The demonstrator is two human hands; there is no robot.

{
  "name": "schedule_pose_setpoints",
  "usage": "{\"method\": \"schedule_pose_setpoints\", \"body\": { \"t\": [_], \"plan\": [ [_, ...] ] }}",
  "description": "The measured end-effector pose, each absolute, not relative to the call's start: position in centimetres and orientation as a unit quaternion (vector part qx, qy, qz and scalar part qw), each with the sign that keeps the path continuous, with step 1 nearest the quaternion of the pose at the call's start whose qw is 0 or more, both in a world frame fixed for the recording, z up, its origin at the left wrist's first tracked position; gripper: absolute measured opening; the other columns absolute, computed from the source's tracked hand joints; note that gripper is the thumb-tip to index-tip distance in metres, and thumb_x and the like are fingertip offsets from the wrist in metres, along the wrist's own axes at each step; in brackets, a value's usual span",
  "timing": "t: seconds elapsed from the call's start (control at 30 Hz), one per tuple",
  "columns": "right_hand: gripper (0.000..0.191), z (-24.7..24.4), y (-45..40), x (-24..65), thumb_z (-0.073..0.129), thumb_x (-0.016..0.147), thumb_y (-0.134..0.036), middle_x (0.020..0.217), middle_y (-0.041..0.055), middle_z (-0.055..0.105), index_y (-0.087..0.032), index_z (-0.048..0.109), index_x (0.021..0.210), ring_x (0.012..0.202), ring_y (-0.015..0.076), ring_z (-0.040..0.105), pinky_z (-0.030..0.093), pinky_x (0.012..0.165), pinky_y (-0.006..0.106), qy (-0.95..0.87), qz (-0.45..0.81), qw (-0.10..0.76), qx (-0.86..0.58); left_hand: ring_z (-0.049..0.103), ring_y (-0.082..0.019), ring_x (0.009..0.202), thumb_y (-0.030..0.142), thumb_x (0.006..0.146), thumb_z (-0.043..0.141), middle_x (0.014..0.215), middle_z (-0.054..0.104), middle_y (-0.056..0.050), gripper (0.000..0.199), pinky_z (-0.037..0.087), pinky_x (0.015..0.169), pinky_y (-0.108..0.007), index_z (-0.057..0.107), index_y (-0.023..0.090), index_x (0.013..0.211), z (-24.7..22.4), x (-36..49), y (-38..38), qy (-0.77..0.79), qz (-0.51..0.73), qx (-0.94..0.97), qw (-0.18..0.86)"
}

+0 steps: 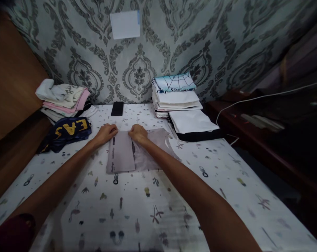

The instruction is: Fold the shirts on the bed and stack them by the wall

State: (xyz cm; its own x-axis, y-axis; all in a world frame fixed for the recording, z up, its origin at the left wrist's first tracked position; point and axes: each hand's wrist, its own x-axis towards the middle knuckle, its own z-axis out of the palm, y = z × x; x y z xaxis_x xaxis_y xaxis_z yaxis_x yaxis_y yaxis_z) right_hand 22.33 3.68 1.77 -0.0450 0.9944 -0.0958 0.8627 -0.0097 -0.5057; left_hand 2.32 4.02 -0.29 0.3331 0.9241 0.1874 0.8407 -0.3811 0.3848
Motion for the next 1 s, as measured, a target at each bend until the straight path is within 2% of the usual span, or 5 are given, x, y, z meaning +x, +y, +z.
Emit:
{"method": "schedule_pose_setpoints", "body": {
  "t": [0.3,0.47,0.77,0.9,1.0],
  "plan": [
    [0.016,1.0,3.6,22.8,0.059,0.080,-0.022,0.098,0.0071,0.073,-0.019,0.071,0.091,0.090,0.0214,0.063,0.045,0.075,0.029,-0.700,0.215,0.143,-0.666,0.052,-0.029,0.102,0.025,0.090,0.051,0.101,0.064,-0.010,0.018,0.038,0.092,-0.042,0.062,0.018,0.102,0.2,2.8,2.3,0.547,0.209,0.806,0.085],
    [0.032,0.8,2.1,23.7,0.056,0.085,-0.025,0.111,0.0118,0.069,-0.015,0.064,0.114,0.103,0.0262,0.060,0.046,0.090,0.037,-0.735,0.144,0.222,-0.625,0.053,-0.025,0.099,0.031,0.096,0.045,0.098,0.062,-0.008,0.018,0.039,0.091,-0.039,0.060,0.021,0.096,2.0,3.6,-3.8,0.462,0.223,0.852,0.102],
    [0.047,0.2,-2.0,23.8,0.044,0.100,-0.034,0.156,0.0142,0.042,-0.014,0.050,0.141,0.147,0.0262,0.030,0.018,0.120,0.048,-0.885,0.137,0.136,-0.423,0.055,-0.029,0.107,0.040,0.093,0.054,0.113,0.061,-0.011,0.025,0.044,0.089,-0.044,0.056,0.024,0.112,1.1,3.3,-13.8,0.435,0.186,0.879,0.058],
    [0.047,0.6,-3.6,23.3,0.043,0.101,-0.038,0.156,0.0174,0.039,-0.012,0.050,0.140,0.149,0.0299,0.025,0.014,0.120,0.055,-0.880,0.117,0.134,-0.440,0.054,-0.029,0.112,0.028,0.090,0.055,0.120,0.059,-0.010,0.030,0.046,0.092,-0.044,0.052,0.026,0.119,0.4,3.5,-14.6,0.469,0.200,0.858,0.057],
    [0.039,1.9,-6.0,23.1,0.048,0.099,-0.039,0.147,0.0172,0.049,-0.013,0.058,0.127,0.140,0.0296,0.038,0.027,0.116,0.050,-0.913,0.092,0.169,-0.360,0.055,-0.029,0.109,0.029,0.086,0.059,0.118,0.058,-0.010,0.035,0.047,0.090,-0.043,0.050,0.026,0.119,0.3,3.3,-15.1,0.494,0.217,0.840,0.062]
  ]
}}
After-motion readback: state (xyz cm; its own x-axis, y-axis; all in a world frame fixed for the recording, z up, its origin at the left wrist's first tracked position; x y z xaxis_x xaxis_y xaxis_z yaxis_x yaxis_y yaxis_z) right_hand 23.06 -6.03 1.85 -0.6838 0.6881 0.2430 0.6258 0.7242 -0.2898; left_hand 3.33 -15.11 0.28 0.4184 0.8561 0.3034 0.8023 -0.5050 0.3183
